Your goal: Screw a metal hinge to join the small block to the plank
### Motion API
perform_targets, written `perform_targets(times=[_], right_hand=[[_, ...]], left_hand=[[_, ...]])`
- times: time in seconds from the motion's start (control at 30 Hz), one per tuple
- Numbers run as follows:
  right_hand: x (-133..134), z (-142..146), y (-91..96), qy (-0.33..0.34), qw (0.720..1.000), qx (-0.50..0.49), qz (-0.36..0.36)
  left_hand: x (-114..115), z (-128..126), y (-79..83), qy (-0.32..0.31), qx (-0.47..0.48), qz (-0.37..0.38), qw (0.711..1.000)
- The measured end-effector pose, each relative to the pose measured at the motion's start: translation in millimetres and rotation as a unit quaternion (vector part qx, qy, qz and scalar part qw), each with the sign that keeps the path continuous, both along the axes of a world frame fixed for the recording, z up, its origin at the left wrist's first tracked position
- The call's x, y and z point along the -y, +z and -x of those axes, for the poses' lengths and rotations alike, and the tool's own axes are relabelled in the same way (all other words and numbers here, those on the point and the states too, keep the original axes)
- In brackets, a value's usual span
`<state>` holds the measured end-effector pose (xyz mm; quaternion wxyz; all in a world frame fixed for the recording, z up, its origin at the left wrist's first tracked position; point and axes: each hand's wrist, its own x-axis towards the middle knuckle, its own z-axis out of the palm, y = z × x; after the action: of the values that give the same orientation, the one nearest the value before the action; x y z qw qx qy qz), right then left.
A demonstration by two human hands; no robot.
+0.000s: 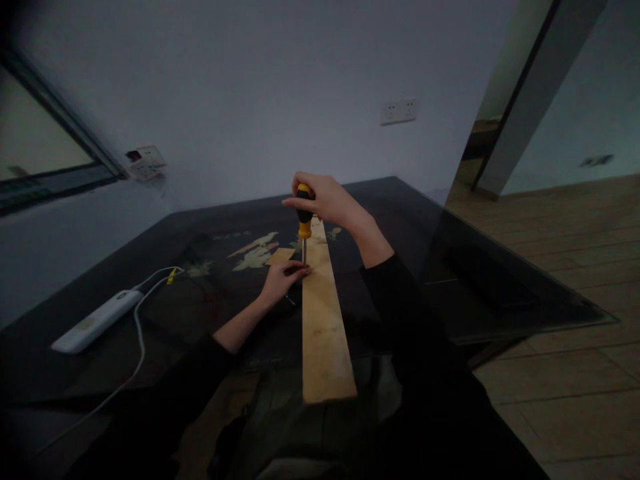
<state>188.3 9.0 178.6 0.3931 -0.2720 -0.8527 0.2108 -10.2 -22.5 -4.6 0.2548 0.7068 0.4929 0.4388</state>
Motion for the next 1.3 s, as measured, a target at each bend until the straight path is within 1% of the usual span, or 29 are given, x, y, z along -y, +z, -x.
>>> perform_targets(times=[0.07,0.23,0.33,0.4,0.5,0.57,0.63,0.7,0.83,0.9,0.93,1.0,1.13,1.2,1.23,1.3], right_hand=[[0.7,0.1,-0.2,-0.002,1.000,0.004,0.001],[11.5,-17.6,8.6,0.080,0.994,0.059,0.048],[14.9,-21.4,11.6,0.089,0.994,0.061,0.033],[13.7,-16.6,10.7,0.062,0.997,0.053,-0.006],[9.4,-5.0,7.0,-0.031,0.995,0.058,-0.078],[7.3,0.2,5.1,-0.091,0.988,0.074,-0.100],[7.2,0.5,4.8,-0.109,0.985,0.087,-0.105],[9.1,-4.1,6.7,-0.076,0.987,0.093,-0.103],[15.5,-19.2,14.6,0.055,0.991,0.104,-0.068],[16.7,-23.0,17.3,0.090,0.989,0.104,-0.052],[16.1,-22.9,17.5,0.093,0.989,0.100,-0.050],[12.8,-19.0,15.6,0.070,0.992,0.091,-0.060],[4.8,-5.5,7.1,-0.053,0.990,0.076,-0.102],[4.4,-2.0,4.9,-0.099,0.986,0.077,-0.112],[5.5,-1.9,4.8,-0.108,0.985,0.081,-0.111],[9.1,-4.5,6.7,-0.092,0.986,0.091,-0.103]], left_hand=[[1.0,-0.6,2.0,-0.001,-0.005,-0.001,1.000],[3.3,-2.1,4.8,-0.001,-0.004,-0.002,1.000],[3.1,-1.8,4.0,-0.003,-0.004,-0.002,1.000],[2.9,-1.2,3.6,-0.006,-0.002,0.002,1.000],[2.5,-0.9,3.6,-0.009,0.004,0.001,1.000],[2.1,-1.2,3.4,-0.005,0.013,-0.002,1.000],[1.4,-1.7,2.6,-0.002,0.024,-0.004,1.000],[0.7,-2.0,1.4,0.000,0.029,-0.006,1.000],[-0.2,-1.6,0.0,-0.004,0.029,-0.005,1.000],[0.0,-1.3,0.5,-0.007,0.025,-0.004,1.000],[0.4,-1.1,1.0,-0.007,0.021,-0.005,1.000],[1.3,-0.8,1.9,-0.007,0.009,-0.008,1.000],[2.4,-0.4,2.3,-0.014,-0.004,-0.016,1.000],[2.2,-0.3,1.6,-0.016,-0.002,-0.021,1.000],[1.9,-0.3,1.1,-0.015,0.000,-0.021,1.000],[1.3,-0.3,0.3,-0.012,0.003,-0.017,1.000]])
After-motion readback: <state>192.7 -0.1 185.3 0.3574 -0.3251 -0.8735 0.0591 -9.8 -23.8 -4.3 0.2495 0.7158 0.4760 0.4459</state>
